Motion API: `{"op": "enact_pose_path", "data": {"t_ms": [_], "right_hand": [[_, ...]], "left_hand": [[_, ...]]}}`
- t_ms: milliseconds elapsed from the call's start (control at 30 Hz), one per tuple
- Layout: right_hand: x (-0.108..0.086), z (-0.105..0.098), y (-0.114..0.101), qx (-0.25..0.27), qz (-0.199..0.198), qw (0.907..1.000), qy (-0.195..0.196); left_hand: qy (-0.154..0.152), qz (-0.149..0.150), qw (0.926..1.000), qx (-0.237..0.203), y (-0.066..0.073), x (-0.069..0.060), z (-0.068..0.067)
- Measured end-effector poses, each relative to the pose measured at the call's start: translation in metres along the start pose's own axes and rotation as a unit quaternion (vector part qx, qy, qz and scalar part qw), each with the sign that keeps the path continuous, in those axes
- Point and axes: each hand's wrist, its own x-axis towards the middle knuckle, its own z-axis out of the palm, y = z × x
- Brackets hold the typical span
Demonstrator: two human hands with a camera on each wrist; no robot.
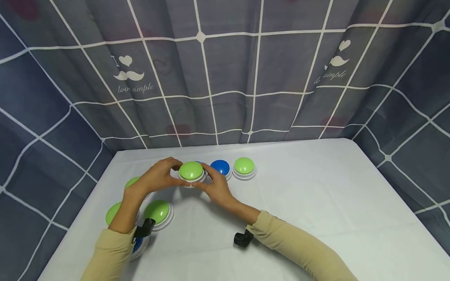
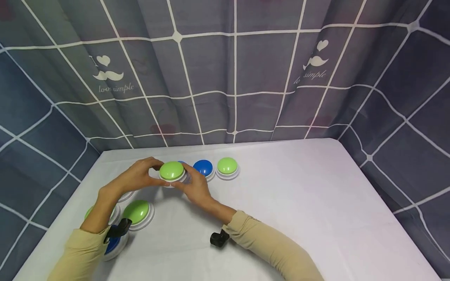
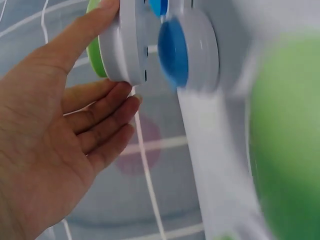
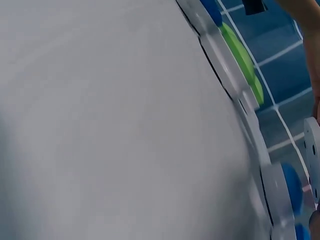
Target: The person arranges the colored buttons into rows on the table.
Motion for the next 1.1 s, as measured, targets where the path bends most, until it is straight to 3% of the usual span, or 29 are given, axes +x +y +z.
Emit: {"op": "enact_pose_path", "data": {"t_ms": [300,567,767,1100], "right_hand": [[-0.011,-0.067,0.012,-0.025,0.009,0.9986,0.045],[-0.024,-0.136,0.023,-0.094,-0.008,0.9937,0.06],[-0.026,-0.177,0.03,-0.142,-0.012,0.9884,0.052],[-0.041,-0.233,0.047,-0.238,0.01,0.9705,0.037]], "left_hand": [[0.014,0.03,0.9995,0.003,0.043,0.044,0.034],[0.058,0.08,0.9947,0.028,0.086,0.083,0.073],[0.076,0.08,0.9916,0.066,0.11,0.114,0.094],[0.061,0.082,0.9867,0.126,0.146,0.152,0.135]]}}
